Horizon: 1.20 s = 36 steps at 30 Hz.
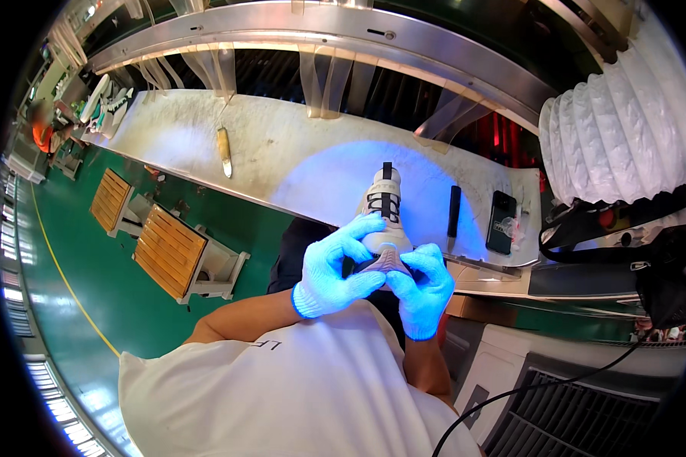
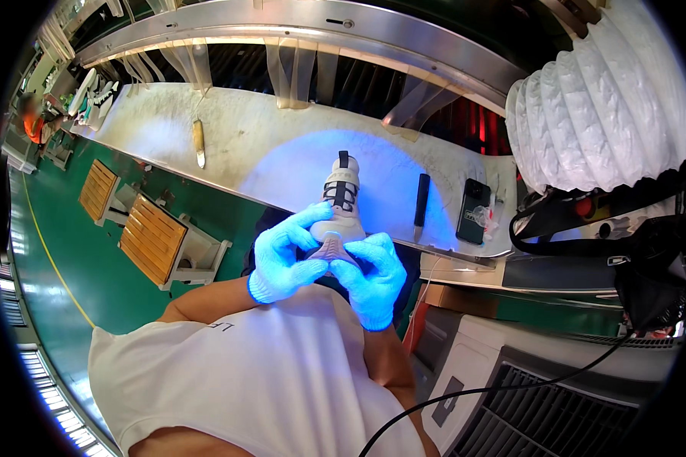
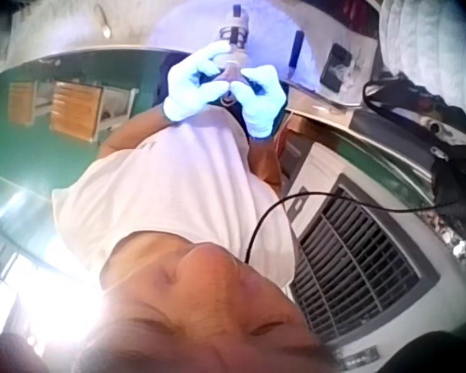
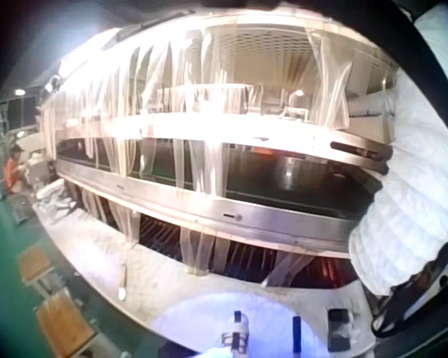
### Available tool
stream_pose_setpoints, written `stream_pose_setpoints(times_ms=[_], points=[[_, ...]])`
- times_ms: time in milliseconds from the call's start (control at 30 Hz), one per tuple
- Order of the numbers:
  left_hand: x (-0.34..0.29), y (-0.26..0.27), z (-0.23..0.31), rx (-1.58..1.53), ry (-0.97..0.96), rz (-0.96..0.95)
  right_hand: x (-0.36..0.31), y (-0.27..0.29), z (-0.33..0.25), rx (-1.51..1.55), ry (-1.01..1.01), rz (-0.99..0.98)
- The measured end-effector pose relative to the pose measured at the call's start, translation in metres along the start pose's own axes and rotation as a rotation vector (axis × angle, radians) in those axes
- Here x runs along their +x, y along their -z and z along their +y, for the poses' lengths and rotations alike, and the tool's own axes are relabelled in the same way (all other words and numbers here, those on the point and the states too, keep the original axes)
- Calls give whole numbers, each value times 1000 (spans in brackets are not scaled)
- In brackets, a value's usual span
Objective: The person inserts a black insole into a sneaker and presses it into place. They then use a black cylindrical tool to press and smooth the insole edges and surface, repeating the process on a second shoe. The person handles the shoes and the tool with gloved hands on a factory workbench.
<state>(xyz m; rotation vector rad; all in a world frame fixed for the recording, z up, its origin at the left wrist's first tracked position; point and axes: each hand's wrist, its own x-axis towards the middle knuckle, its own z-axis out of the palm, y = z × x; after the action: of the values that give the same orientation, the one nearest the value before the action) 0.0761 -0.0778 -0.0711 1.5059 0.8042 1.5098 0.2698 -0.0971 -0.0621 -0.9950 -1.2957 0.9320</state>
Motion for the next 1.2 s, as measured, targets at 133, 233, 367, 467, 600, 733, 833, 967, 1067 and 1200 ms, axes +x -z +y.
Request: stream_pose_setpoints(times_ms=[133, 233, 367, 467, 600, 733, 833, 967, 1067, 1200], points=[[2, -3, 6, 10, 36, 44, -5, -7, 0, -88, 75, 12], [4, -4, 3, -11, 63, 41, -2, -10, 3, -140, 111, 40], [7, -4, 4, -57, 102, 55, 2, -15, 6, -166, 168, 82], [9, -3, 3, -89, 112, 51, 5, -19, 4, -160, 170, 106], [14, -3, 2, -80, 114, 27, 7, -18, 2, -129, 157, 127], [18, -3, 0, -95, 109, 15, 9, -17, 2, -98, 135, 131], [19, -5, 2, -75, 109, 24, 9, -16, 4, -107, 125, 142], [23, -5, 3, -58, 104, 11, 10, -16, 5, -123, 132, 143], [22, -2, 2, -78, 139, 11, 11, -17, 0, -108, 82, 137], [26, 10, 10, -104, 273, 4, 4, -31, -1, 13, -101, 236]])
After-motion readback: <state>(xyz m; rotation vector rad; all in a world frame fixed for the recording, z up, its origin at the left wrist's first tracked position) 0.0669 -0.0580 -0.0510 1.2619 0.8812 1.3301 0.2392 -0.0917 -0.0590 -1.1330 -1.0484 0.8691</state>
